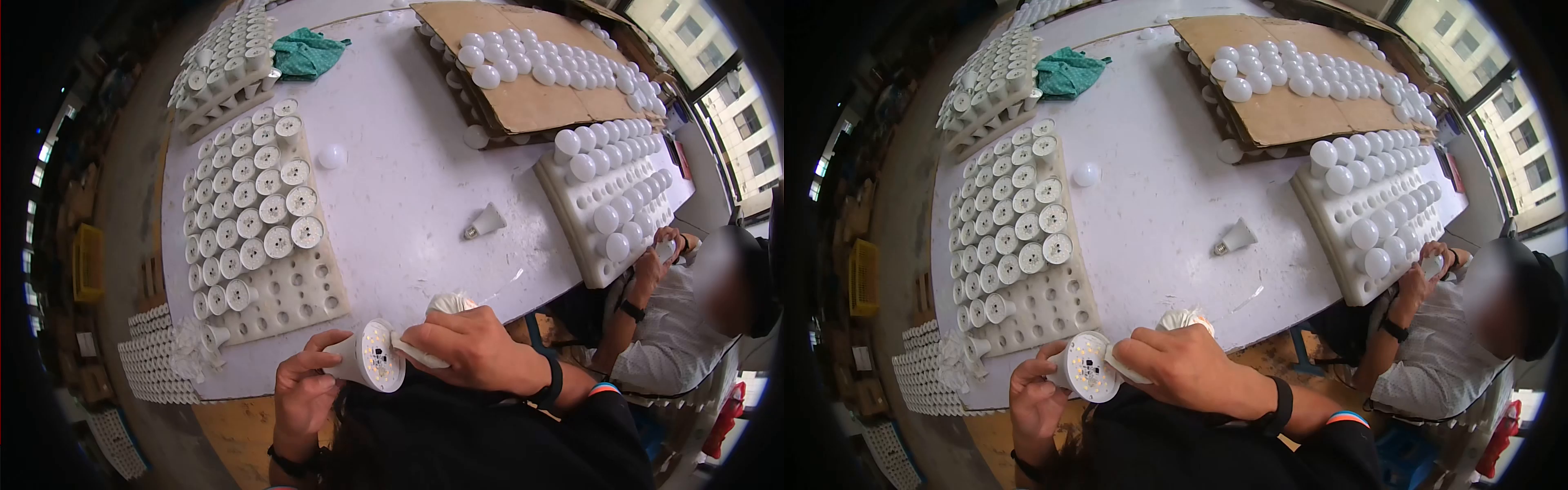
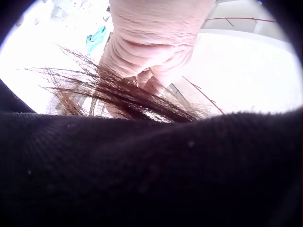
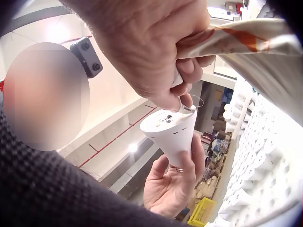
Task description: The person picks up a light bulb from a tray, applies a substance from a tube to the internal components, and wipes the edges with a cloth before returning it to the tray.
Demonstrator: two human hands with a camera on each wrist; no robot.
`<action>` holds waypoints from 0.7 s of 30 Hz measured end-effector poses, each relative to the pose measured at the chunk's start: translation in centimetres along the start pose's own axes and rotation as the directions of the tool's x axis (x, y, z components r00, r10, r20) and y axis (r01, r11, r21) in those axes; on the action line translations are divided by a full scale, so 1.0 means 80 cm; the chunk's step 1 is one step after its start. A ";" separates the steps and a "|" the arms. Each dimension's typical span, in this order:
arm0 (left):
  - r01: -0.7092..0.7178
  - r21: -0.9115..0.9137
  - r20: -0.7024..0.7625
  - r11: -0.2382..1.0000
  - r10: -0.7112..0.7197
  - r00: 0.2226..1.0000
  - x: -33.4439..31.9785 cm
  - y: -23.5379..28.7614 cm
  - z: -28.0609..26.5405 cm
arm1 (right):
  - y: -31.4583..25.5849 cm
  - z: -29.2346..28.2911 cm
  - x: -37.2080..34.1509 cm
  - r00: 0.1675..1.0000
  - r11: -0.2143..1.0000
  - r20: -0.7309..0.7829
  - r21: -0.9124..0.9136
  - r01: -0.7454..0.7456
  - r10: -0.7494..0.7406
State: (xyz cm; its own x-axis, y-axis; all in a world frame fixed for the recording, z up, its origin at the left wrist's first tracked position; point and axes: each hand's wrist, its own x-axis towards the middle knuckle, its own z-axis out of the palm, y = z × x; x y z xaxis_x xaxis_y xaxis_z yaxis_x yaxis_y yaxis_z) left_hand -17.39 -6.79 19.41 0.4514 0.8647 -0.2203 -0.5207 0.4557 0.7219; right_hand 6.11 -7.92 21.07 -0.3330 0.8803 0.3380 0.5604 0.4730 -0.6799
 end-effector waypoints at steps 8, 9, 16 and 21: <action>-0.175 0.155 0.040 0.972 0.171 0.984 0.005 -0.005 0.005 | -0.005 -0.003 0.004 0.999 0.997 -0.003 0.066 -0.039 0.039; -0.206 0.175 0.059 0.963 0.199 0.978 0.006 -0.006 0.003 | -0.005 -0.003 0.004 0.999 0.993 -0.001 0.103 -0.054 0.054; -0.355 0.121 0.183 0.927 0.331 0.926 0.019 -0.024 -0.007 | -0.005 -0.015 0.003 0.976 0.922 0.072 0.319 -0.220 0.208; 0.216 -0.068 -0.199 0.974 -0.226 0.954 0.082 -0.061 -0.019 | 0.002 -0.031 -0.012 0.929 0.828 -0.025 0.462 -0.318 0.370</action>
State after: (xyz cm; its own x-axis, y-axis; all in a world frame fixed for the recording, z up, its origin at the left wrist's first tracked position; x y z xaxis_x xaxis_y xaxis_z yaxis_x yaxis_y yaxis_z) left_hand -13.00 -3.03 13.48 0.4035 0.7638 -0.5038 -0.4588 0.6453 0.6109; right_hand 8.40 -8.57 22.30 -0.0828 0.9935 0.0781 0.2191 0.0946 -0.9711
